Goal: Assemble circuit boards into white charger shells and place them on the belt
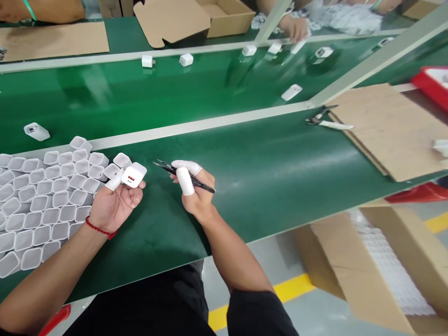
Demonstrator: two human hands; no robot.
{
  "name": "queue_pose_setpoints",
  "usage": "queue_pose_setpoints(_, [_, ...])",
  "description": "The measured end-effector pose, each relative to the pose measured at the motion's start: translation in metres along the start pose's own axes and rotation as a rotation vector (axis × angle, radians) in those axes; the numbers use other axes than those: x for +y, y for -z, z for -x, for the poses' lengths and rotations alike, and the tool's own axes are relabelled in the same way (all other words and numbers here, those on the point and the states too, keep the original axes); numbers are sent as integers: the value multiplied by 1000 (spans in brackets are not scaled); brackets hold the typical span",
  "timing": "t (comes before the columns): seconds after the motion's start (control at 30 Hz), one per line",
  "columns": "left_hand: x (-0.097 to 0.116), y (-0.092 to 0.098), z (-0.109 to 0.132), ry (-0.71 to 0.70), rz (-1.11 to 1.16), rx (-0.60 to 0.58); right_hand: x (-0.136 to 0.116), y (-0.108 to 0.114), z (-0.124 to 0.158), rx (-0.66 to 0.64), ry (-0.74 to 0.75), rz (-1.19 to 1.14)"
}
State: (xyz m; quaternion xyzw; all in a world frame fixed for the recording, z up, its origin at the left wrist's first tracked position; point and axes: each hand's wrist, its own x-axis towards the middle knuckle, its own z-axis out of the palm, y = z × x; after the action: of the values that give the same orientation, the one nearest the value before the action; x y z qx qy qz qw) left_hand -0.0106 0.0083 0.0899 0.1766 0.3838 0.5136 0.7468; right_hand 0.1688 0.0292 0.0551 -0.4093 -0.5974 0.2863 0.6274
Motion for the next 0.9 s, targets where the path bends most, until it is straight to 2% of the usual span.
queue_pose_setpoints(0.17, [2, -3, 2, 40, 42, 27, 1, 0, 0, -47, 16, 24])
queue_pose_setpoints(0.47, [3, -2, 4, 32, 55, -72, 3, -2, 1, -51, 37, -11])
queue_pose_setpoints(0.6, [3, -2, 4, 31, 48, -80, 2, -1, 0, -47, 21, 14])
queue_pose_setpoints(0.77, [3, -1, 5, 9, 23, -66, 2, -1, -2, -44, 4, 87])
queue_pose_setpoints(0.9, [-1, 0, 5, -59, -48, -82, 7, -4, -2, -43, -14, -16])
